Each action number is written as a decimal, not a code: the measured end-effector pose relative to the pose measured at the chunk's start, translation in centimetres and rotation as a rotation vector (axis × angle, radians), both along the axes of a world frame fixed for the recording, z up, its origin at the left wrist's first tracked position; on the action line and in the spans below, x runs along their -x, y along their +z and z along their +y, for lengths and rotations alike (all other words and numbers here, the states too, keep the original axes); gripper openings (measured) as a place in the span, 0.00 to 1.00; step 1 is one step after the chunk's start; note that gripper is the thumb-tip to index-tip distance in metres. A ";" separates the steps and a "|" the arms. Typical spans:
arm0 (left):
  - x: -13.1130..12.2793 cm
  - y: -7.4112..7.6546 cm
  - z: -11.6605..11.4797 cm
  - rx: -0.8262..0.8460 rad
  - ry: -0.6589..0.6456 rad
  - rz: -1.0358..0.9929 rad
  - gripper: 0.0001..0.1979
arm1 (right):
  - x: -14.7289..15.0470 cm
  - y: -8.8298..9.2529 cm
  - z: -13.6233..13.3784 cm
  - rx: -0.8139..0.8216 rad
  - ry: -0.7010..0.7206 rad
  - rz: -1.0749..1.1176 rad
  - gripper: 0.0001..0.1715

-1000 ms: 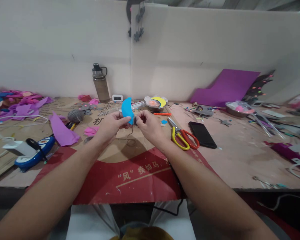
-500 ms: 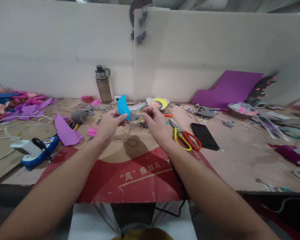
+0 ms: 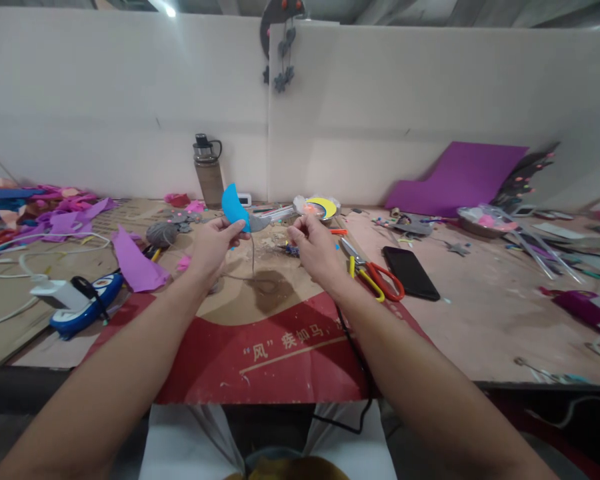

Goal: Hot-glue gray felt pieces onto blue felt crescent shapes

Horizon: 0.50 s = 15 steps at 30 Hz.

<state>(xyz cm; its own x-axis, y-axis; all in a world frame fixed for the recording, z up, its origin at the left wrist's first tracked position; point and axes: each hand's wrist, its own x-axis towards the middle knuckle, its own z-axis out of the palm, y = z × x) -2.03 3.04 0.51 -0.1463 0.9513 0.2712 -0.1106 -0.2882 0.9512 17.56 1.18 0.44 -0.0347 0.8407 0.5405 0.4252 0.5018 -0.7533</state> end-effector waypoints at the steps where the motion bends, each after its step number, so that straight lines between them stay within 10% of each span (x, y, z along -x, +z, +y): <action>1: 0.1 0.1 0.0 0.008 0.009 -0.017 0.10 | -0.5 0.1 0.1 0.017 -0.047 -0.077 0.04; 8: 0.5 0.2 0.4 0.008 0.055 -0.084 0.09 | -3.1 -0.9 -0.4 0.435 -0.245 -0.816 0.16; 15: 1.0 0.4 0.3 -0.072 0.038 -0.103 0.10 | -3.4 -3.1 0.7 0.557 -0.296 -0.598 0.13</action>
